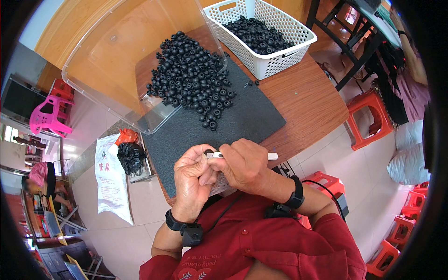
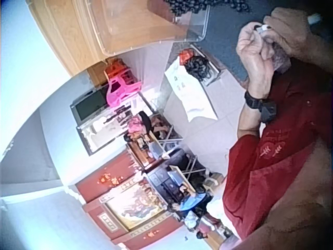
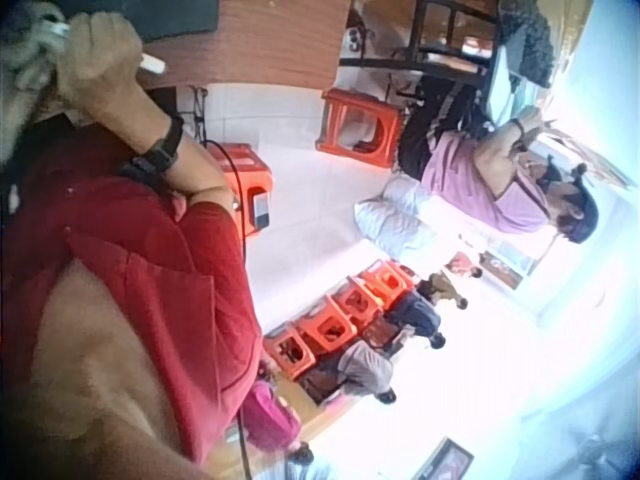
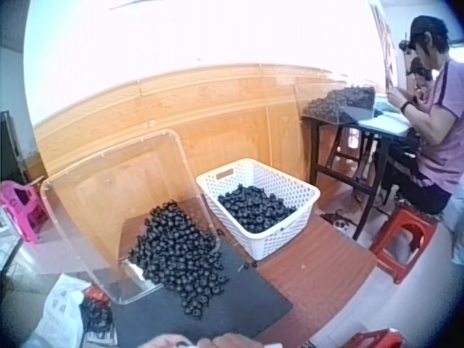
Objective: Assembling small black rubber rings onto white plastic pen-like components.
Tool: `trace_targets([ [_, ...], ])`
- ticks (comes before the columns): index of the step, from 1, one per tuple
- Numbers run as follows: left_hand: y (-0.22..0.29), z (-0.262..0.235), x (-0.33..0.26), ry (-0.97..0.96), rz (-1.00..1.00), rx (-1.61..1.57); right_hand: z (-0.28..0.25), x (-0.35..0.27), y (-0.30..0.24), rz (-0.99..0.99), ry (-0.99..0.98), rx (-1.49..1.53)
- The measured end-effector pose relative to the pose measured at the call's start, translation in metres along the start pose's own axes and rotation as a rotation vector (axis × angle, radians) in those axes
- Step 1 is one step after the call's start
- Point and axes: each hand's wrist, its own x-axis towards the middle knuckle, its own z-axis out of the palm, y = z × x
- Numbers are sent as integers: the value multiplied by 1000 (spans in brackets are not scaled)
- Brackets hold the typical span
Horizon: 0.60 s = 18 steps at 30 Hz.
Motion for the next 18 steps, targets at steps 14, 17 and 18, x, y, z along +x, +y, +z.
trace_targets([
  [14,4,1,6,-85,93,97,-10,10,-1,513,-34,476],
  [17,1,0,7,-71,142,117,-6,10,-4,571,-78,535],
  [18,0,-1,7,-56,163,142,-6,10,-5,625,-98,578],
])
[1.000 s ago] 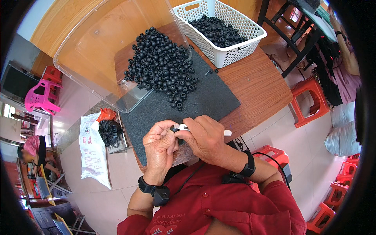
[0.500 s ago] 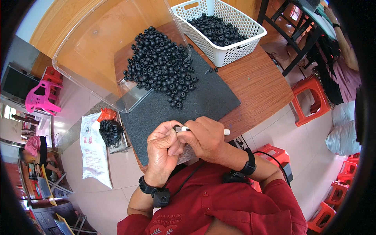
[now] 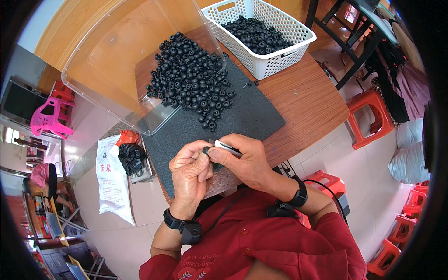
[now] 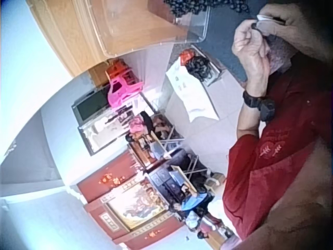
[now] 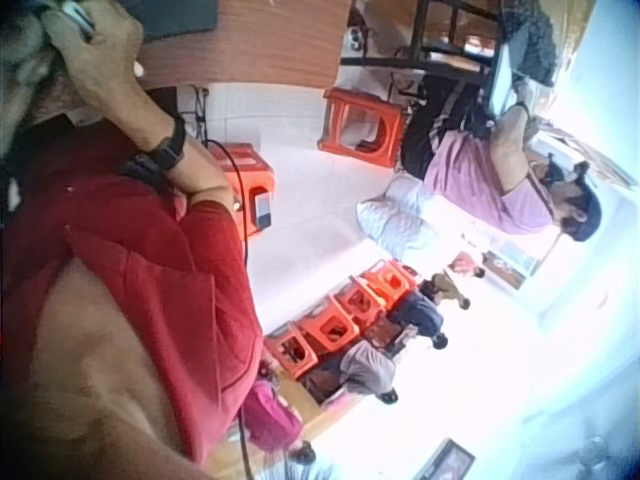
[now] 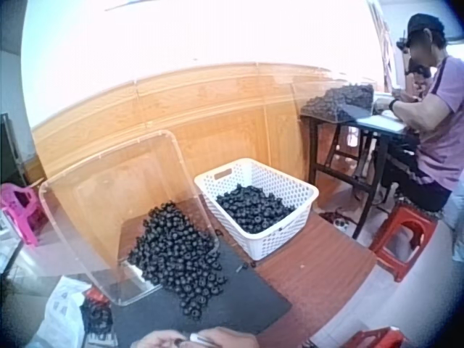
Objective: Assembling small black rubber rings onto white plastic pen-like components.
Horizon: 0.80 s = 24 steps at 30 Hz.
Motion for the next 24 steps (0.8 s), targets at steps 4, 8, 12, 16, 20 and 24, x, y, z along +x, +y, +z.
trace_targets([
  [4,-1,-4,-1,22,35,92,-2,-1,-3,118,-79,48],
  [8,-2,-5,-2,-8,20,70,-4,0,-3,114,-84,17],
  [12,-3,-7,-1,-28,-53,-12,-1,0,-2,172,-55,113],
  [16,-5,-13,0,-72,-136,-138,-4,-1,-1,173,-102,72],
  [20,-7,-15,1,-75,-144,-168,-3,-2,3,156,-96,138],
  [24,-7,-16,2,-74,-148,-181,-2,-2,2,155,-98,126],
])
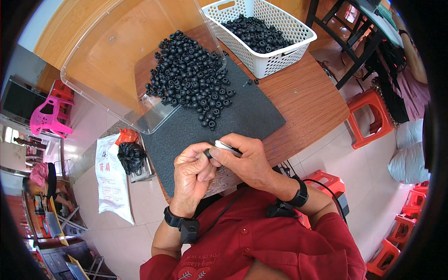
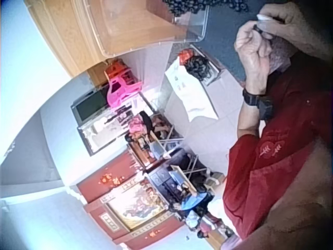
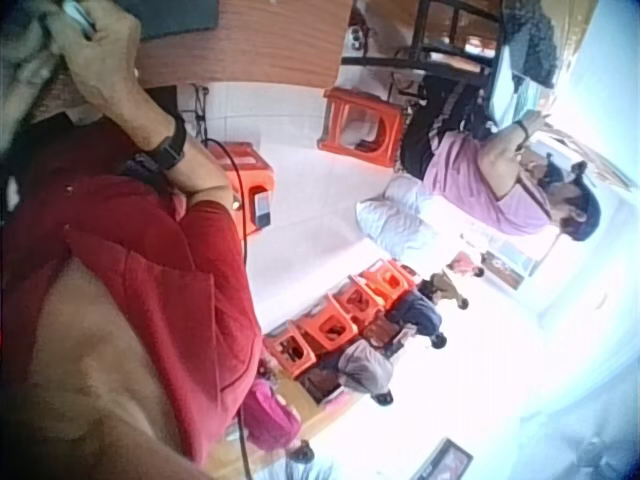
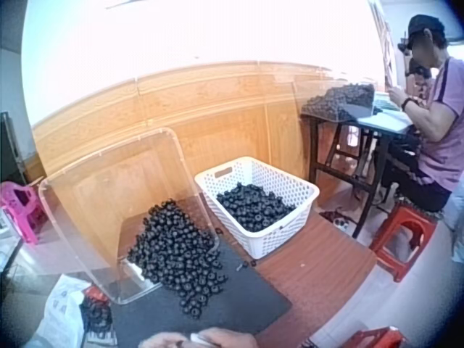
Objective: Assembling small black rubber rings onto white plastic pen-like components.
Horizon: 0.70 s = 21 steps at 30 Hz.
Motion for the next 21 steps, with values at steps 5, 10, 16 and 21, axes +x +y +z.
trace_targets([
  [5,1,-2,1,-8,-27,-31,-3,-1,-5,14,-11,-48],
  [10,2,-4,2,-28,-91,-103,-1,-2,-1,-5,20,-16],
  [16,0,-3,-1,0,-42,-35,-1,-3,1,22,-25,0],
  [21,1,-2,-1,-2,-37,-17,-1,-3,0,24,-26,-7],
])
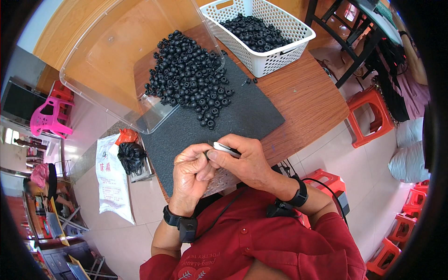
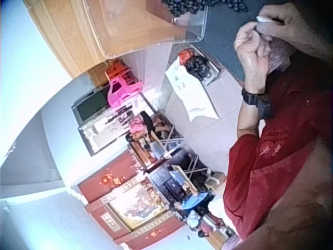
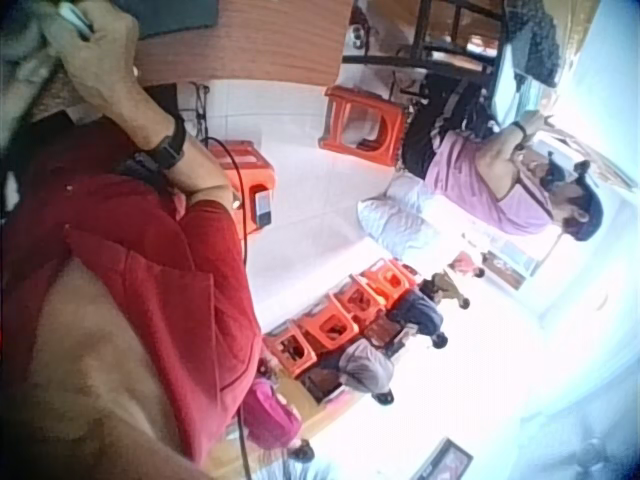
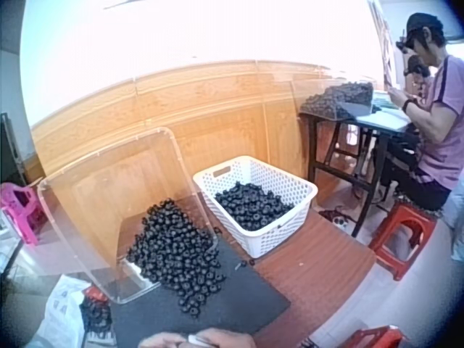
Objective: Assembling small black rubber rings onto white plastic pen-like components.
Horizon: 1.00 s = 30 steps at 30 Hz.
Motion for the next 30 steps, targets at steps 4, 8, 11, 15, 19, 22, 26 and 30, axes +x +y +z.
trace_targets([
  [4,0,0,2,12,-31,-52,-1,3,-3,-15,32,-5],
  [8,1,3,6,-22,-36,-45,-4,4,-4,-40,41,9],
  [11,5,9,12,-18,-54,1,-10,5,-2,-26,61,18],
  [15,29,22,31,63,-210,120,-25,2,-4,51,94,-86],
  [19,53,59,65,86,-275,358,-41,-3,-2,72,160,-24],
  [22,68,95,114,-47,-247,500,-46,-6,-2,47,210,-3],
  [26,71,141,194,-105,-13,741,-51,-8,1,0,256,21],
  [30,75,167,235,-54,134,925,-55,-10,-4,-23,256,31],
])
